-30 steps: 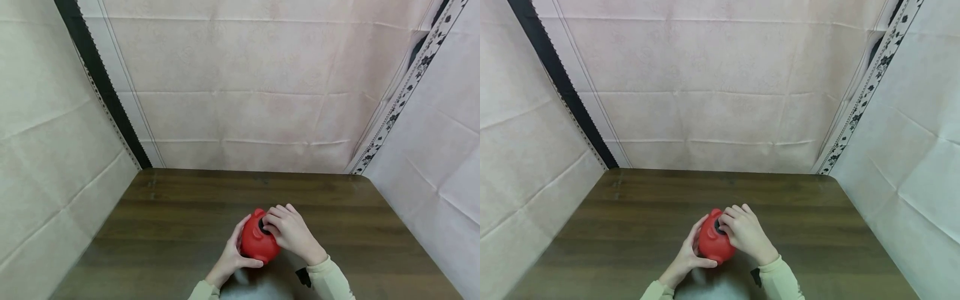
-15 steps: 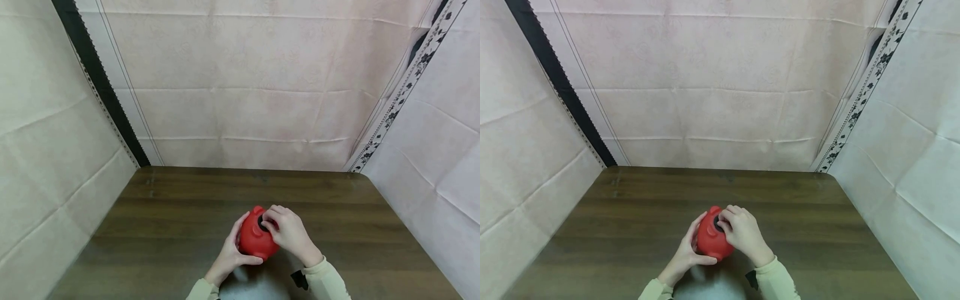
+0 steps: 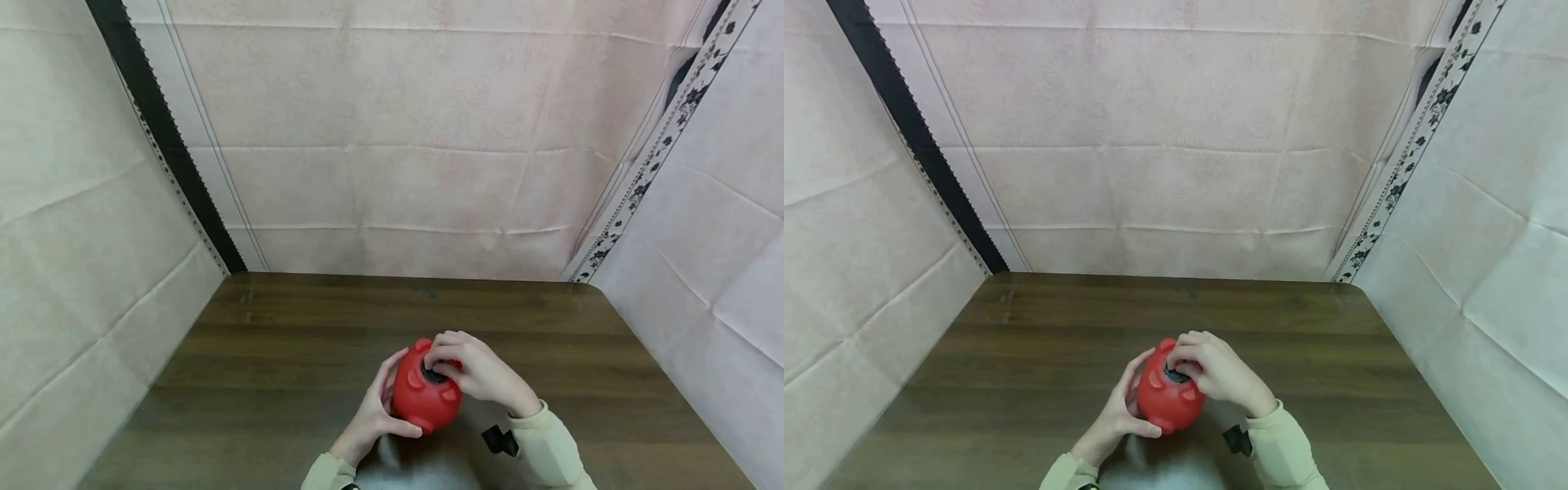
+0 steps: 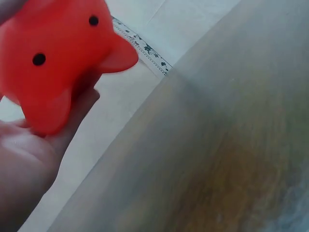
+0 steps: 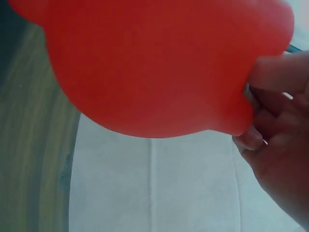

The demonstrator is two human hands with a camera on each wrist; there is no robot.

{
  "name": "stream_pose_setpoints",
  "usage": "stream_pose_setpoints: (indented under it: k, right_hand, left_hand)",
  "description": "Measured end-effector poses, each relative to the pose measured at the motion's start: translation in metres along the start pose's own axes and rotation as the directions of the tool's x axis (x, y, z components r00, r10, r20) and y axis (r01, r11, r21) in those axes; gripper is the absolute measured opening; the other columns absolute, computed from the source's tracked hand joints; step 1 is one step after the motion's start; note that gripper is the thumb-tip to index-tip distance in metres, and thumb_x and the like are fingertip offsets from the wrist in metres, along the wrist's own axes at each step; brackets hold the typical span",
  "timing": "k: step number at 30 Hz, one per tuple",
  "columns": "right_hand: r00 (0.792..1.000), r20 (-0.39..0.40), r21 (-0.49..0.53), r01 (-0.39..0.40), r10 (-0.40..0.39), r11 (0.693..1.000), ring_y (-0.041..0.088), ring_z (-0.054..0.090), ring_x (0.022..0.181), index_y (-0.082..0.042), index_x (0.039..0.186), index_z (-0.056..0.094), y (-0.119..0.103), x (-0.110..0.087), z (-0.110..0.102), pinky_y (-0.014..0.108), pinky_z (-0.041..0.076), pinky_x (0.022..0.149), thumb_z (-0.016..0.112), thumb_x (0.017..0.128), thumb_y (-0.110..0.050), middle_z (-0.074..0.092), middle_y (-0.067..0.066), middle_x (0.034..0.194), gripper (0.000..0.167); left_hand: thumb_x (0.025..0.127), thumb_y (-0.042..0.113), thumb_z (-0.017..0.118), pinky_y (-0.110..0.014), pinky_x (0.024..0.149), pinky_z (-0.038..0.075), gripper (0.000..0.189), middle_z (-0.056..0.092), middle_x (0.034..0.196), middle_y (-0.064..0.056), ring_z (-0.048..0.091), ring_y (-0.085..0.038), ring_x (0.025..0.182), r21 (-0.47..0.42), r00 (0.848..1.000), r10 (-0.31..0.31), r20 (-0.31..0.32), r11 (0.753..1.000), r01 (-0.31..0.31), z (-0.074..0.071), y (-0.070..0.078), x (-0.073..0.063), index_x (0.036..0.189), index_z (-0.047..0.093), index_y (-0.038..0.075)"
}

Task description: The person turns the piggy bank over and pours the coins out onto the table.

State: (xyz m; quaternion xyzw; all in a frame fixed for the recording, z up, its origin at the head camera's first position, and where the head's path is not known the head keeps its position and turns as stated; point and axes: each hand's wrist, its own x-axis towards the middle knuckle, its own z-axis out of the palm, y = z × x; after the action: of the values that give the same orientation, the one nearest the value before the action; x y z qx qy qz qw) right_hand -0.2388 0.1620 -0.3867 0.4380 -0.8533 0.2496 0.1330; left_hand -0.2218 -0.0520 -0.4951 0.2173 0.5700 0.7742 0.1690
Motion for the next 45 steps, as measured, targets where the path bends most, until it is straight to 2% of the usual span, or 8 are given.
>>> stream_pose_setpoints:
  k: [5,11,15,21,26,29,32,45]
  right_hand:
    - [0.992,0.049,0.037,0.111,-0.112,0.993,0.005,0.053,0.085,-0.017,0.087,0.071,0.001,0.001,-0.005,0.024,0.048,0.078,0.071,0.083,-0.001,0.064,-0.007,0.088,0.016]
    - [0.968,0.066,0.088,0.236,-0.242,0.968,0.004,0.051,0.086,-0.018,0.088,0.071,0.007,0.004,-0.007,0.022,0.045,0.079,0.069,0.084,-0.001,0.063,-0.006,0.089,0.018]
    - [0.964,0.087,0.108,0.241,-0.250,0.965,0.003,0.051,0.087,-0.018,0.089,0.072,0.010,0.004,-0.008,0.022,0.046,0.080,0.070,0.083,0.001,0.063,-0.006,0.090,0.020]
    - [0.976,0.067,0.116,0.197,-0.205,0.974,0.003,0.052,0.090,-0.018,0.088,0.071,0.011,0.002,-0.008,0.024,0.047,0.081,0.071,0.085,-0.004,0.063,-0.006,0.091,0.015]
    - [0.982,0.039,-0.040,0.189,-0.187,0.981,0.002,0.054,0.086,-0.020,0.086,0.069,0.005,-0.003,-0.010,0.022,0.043,0.079,0.076,0.080,-0.007,0.063,-0.009,0.089,0.015]
    - [0.978,0.015,-0.215,0.205,-0.207,0.955,0.001,0.052,0.082,-0.022,0.082,0.068,-0.003,-0.005,-0.011,0.020,0.039,0.075,0.079,0.076,-0.008,0.063,-0.012,0.084,0.019]
    - [0.974,0.008,-0.312,0.216,-0.225,0.925,0.002,0.051,0.079,-0.022,0.081,0.068,-0.009,-0.003,-0.011,0.021,0.039,0.076,0.080,0.075,-0.008,0.062,-0.013,0.081,0.019]
    - [0.970,0.025,-0.367,0.236,-0.244,0.900,0.004,0.053,0.081,-0.020,0.084,0.068,-0.011,-0.005,-0.013,0.024,0.043,0.079,0.080,0.072,-0.001,0.064,-0.012,0.082,0.025]
  left_hand:
    - [0.073,0.004,0.078,-0.030,0.101,0.049,0.098,0.046,0.146,-0.008,0.053,-0.020,0.127,-0.023,0.998,-0.020,0.066,1.000,0.021,-0.004,0.000,-0.004,0.150,0.023,0.027]
    - [0.073,0.007,0.076,-0.031,0.101,0.050,0.095,0.049,0.144,-0.010,0.055,-0.018,0.125,-0.032,0.994,-0.015,0.112,0.999,0.018,-0.008,-0.002,-0.005,0.151,0.024,0.026]
    - [0.074,0.007,0.074,-0.032,0.101,0.050,0.094,0.048,0.145,-0.008,0.054,-0.017,0.126,-0.025,0.992,-0.016,0.125,1.000,0.019,-0.010,-0.002,-0.003,0.151,0.024,0.026]
    - [0.077,0.010,0.071,-0.032,0.100,0.050,0.090,0.048,0.143,-0.008,0.053,-0.019,0.125,-0.014,0.990,-0.012,0.139,1.000,0.015,-0.012,-0.004,-0.002,0.151,0.022,0.024]
    - [0.078,0.011,0.070,-0.031,0.099,0.050,0.087,0.046,0.145,-0.009,0.052,-0.020,0.126,-0.014,0.990,-0.042,0.135,0.999,0.044,-0.011,-0.003,-0.002,0.151,0.023,0.025]
    - [0.079,0.010,0.069,-0.031,0.099,0.050,0.086,0.045,0.146,-0.008,0.051,-0.020,0.127,-0.025,0.989,-0.064,0.134,0.997,0.068,-0.009,-0.003,-0.002,0.151,0.023,0.026]
    - [0.079,0.010,0.069,-0.031,0.099,0.051,0.086,0.045,0.146,-0.008,0.052,-0.021,0.127,-0.032,0.990,-0.065,0.126,0.997,0.069,-0.008,-0.005,-0.002,0.151,0.023,0.027]
    - [0.079,0.010,0.070,-0.031,0.099,0.050,0.088,0.045,0.146,-0.010,0.053,-0.019,0.126,-0.044,0.989,-0.023,0.143,0.999,0.029,-0.007,-0.009,0.001,0.152,0.021,0.024]
